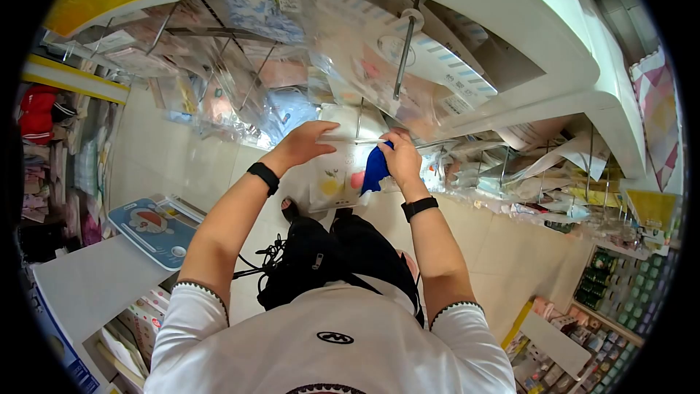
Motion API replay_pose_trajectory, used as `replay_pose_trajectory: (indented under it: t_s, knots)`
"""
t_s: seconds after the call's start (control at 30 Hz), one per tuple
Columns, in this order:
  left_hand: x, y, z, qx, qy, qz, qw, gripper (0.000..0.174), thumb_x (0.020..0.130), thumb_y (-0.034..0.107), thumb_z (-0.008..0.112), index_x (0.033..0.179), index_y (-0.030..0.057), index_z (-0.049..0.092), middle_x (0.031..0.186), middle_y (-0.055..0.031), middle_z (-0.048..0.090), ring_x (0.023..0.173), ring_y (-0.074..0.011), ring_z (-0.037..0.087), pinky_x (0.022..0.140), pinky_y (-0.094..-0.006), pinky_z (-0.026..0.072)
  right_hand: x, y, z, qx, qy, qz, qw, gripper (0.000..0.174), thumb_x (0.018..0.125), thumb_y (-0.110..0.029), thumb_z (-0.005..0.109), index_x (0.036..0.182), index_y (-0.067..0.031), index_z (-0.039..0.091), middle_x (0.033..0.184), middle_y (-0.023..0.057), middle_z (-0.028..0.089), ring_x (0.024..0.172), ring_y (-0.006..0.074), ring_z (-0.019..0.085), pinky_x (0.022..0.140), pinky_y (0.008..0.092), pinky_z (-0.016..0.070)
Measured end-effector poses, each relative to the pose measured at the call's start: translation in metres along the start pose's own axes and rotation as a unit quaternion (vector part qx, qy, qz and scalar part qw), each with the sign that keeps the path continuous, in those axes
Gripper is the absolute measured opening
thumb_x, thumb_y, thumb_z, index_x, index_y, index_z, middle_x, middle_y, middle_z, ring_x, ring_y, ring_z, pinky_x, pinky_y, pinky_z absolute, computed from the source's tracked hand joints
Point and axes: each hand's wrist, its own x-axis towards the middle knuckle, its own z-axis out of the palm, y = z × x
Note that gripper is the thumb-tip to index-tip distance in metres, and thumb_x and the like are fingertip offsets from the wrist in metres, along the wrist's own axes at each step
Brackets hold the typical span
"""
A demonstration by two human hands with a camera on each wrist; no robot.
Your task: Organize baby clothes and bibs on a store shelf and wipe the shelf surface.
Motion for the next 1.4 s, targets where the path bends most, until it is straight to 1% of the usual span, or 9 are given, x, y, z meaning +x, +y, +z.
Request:
replay_pose_trajectory:
  t_s: [0.13,0.43,0.63,0.83,0.97,1.0,1.2,1.33,1.4]
  knots:
    - [-0.019,-0.015,0.002,0.001,-0.042,-0.044,0.998,0.083,0.064,0.028,0.075,0.133,0.0095,0.033,0.137,-0.0164,0.03,0.126,-0.0341,0.028,0.105,-0.0373,0.0253,0.004,0.005,-0.006,0.049,-0.015,-0.044,0.998,0.017,0.079,-0.023,0.059,0.089,-0.011,0.064,0.1,0.0044,0.062,0.09,0.0251,0.059,0.078,0.0328,0.0452]
    - [-0.019,-0.006,0.008,0.05,0.008,-0.018,0.999,0.044,0.078,0.013,0.062,0.119,0.0074,0.048,0.119,-0.0062,0.049,0.101,-0.0243,0.054,0.085,-0.0319,0.044,0.0,0.011,-0.015,0.113,-0.042,-0.056,0.991,0.017,0.078,-0.016,0.06,0.091,-0.0069,0.065,0.098,0.0056,0.064,0.089,0.0225,0.061,0.079,0.0287,0.0454]
    - [-0.038,0.012,0.002,-0.042,0.058,-0.023,0.997,0.027,0.079,0.013,0.06,0.105,0.0052,0.06,0.108,-0.0058,0.055,0.084,-0.0234,0.057,0.074,-0.031,0.0464,-0.009,0.01,-0.02,0.19,-0.092,-0.043,0.977,0.015,0.077,-0.01,0.061,0.09,-0.0036,0.064,0.098,0.0071,0.064,0.089,0.0207,0.06,0.08,0.0267,0.0446]
    - [-0.06,-0.003,0.026,-0.006,0.054,-0.007,0.999,0.026,0.076,0.012,0.06,0.101,0.007,0.062,0.101,-0.0057,0.057,0.087,-0.0253,0.056,0.075,-0.032,0.046,-0.027,0.022,-0.006,0.168,-0.116,-0.054,0.977,0.014,0.076,-0.011,0.062,0.088,-0.003,0.064,0.098,0.0078,0.065,0.09,0.0212,0.061,0.08,0.0276,0.0453]
    - [-0.083,-0.001,0.031,0.104,0.095,0.052,0.989,0.029,0.07,0.011,0.061,0.099,0.0109,0.064,0.108,-0.0021,0.057,0.101,-0.0247,0.051,0.091,-0.0432,0.0348,-0.048,0.022,-0.001,0.183,-0.137,-0.029,0.973,0.016,0.078,-0.014,0.062,0.089,-0.003,0.064,0.097,0.0087,0.065,0.088,0.0208,0.062,0.077,0.0272,0.0464]
    - [-0.094,0.009,0.028,0.106,0.107,0.053,0.987,0.032,0.068,0.006,0.056,0.098,0.0116,0.064,0.112,-0.0015,0.057,0.11,-0.0236,0.048,0.099,-0.0462,0.0269,-0.055,0.012,-0.007,0.183,-0.151,-0.018,0.971,0.016,0.078,-0.013,0.062,0.09,-0.0021,0.064,0.097,0.0093,0.065,0.089,0.0203,0.062,0.078,0.0272,0.0461]
    - [-0.162,0.086,-0.049,0.081,0.113,0.074,0.988,0.037,0.061,-0.002,0.049,0.095,0.0055,0.062,0.11,-0.0058,0.059,0.116,-0.0249,0.047,0.104,-0.0425,0.0276,-0.091,-0.076,-0.039,0.306,-0.184,-0.103,0.928,0.013,0.077,-0.005,0.062,0.089,0.0005,0.065,0.099,0.0105,0.064,0.092,0.0202,0.06,0.084,0.0283,0.0441]
    - [-0.204,0.135,-0.109,0.194,0.19,0.133,0.953,0.035,0.056,-0.001,0.049,0.089,0.0033,0.061,0.103,-0.0074,0.063,0.105,-0.0248,0.056,0.095,-0.0406,0.0391,-0.107,-0.147,-0.068,0.256,-0.096,-0.255,0.927,0.035,0.074,-0.003,0.063,0.109,-0.0041,0.059,0.125,0.0098,0.05,0.109,0.0222,0.052,0.089,0.028,0.0406]
    - [-0.226,0.161,-0.144,0.217,0.236,0.152,0.935,0.027,0.06,-0.001,0.052,0.086,0.0019,0.061,0.097,-0.0106,0.065,0.098,-0.0256,0.06,0.087,-0.0362,0.0445,-0.12,-0.17,-0.074,0.348,-0.031,-0.196,0.916,0.055,0.071,0.001,0.065,0.123,-0.0066,0.049,0.13,0.0084,0.044,0.095,0.017,0.054,0.082,0.0258,0.0426]
